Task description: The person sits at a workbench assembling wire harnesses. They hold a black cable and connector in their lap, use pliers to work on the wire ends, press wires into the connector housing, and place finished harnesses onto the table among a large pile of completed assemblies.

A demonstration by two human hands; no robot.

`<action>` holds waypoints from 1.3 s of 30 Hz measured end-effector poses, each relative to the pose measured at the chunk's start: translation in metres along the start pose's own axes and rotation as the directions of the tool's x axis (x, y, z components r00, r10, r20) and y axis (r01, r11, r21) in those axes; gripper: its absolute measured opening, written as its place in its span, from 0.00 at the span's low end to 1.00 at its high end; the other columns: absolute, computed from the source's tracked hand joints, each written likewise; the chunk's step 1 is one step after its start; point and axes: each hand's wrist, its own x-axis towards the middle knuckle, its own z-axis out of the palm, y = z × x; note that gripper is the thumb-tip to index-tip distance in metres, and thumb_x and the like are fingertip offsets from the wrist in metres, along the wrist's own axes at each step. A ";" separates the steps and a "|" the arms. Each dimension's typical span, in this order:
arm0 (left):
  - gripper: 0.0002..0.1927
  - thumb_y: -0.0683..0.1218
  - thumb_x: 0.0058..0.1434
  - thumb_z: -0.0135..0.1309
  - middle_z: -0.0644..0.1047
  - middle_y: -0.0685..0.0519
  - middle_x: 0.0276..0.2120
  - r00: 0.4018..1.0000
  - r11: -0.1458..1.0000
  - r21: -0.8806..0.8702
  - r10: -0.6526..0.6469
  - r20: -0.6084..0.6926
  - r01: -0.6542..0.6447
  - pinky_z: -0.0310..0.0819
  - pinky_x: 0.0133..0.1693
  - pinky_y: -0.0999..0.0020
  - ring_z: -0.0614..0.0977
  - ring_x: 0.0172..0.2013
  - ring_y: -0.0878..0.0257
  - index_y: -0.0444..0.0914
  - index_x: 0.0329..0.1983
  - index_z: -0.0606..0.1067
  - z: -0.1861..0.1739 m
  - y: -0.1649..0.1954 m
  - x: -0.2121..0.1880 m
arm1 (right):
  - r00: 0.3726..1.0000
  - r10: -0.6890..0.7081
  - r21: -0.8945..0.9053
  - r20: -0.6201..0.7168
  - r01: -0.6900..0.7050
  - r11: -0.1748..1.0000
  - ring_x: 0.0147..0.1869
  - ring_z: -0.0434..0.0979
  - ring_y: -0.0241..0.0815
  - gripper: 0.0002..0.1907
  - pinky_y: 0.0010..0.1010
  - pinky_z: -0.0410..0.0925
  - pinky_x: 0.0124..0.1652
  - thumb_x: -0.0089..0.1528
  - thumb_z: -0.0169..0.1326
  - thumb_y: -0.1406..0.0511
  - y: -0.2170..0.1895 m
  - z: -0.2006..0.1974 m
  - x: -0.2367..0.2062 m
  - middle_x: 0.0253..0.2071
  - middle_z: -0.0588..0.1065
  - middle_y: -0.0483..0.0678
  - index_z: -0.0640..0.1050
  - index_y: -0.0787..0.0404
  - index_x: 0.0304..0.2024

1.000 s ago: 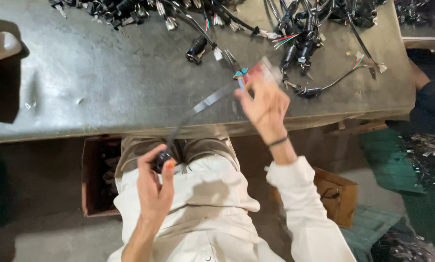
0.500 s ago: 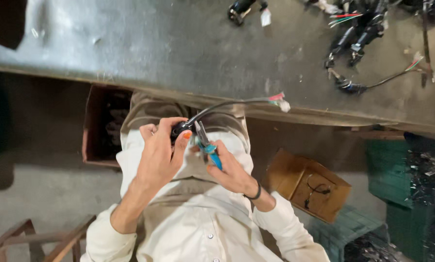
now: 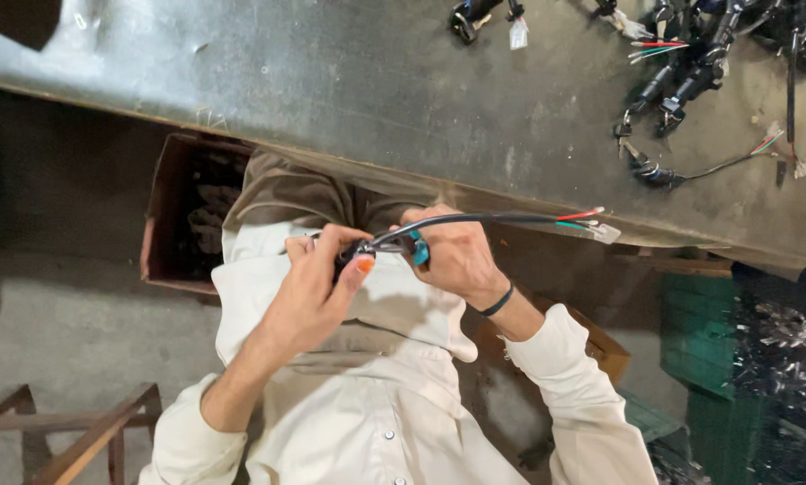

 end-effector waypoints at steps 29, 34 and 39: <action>0.16 0.48 0.69 0.58 0.77 0.56 0.31 0.977 0.985 0.113 0.148 -0.154 -0.131 0.52 0.48 0.58 0.71 0.28 0.59 0.38 0.56 0.72 0.015 -0.014 -0.008 | 0.991 0.001 0.305 -0.137 0.042 0.952 0.54 0.77 0.59 0.15 0.45 0.70 0.50 0.62 0.58 0.68 -0.030 0.017 -0.023 0.48 0.76 0.59 0.74 0.63 0.51; 0.18 0.48 0.67 0.58 0.77 0.57 0.28 0.980 0.986 -0.013 0.166 -0.110 -0.168 0.50 0.47 0.57 0.68 0.25 0.60 0.37 0.56 0.70 0.023 -0.001 -0.029 | 0.918 -0.236 0.102 -0.317 0.281 0.954 0.52 0.75 0.61 0.19 0.49 0.69 0.51 0.55 0.63 0.70 -0.011 0.011 -0.017 0.45 0.74 0.58 0.75 0.63 0.48; 0.18 0.48 0.66 0.58 0.77 0.57 0.27 0.983 0.984 -0.051 0.163 -0.081 -0.168 0.52 0.48 0.56 0.68 0.25 0.60 0.36 0.56 0.70 0.028 0.004 -0.037 | 0.966 -0.170 0.103 -0.192 0.193 0.976 0.38 0.75 0.56 0.12 0.46 0.68 0.39 0.61 0.68 0.69 -0.004 0.009 -0.013 0.30 0.74 0.52 0.76 0.59 0.28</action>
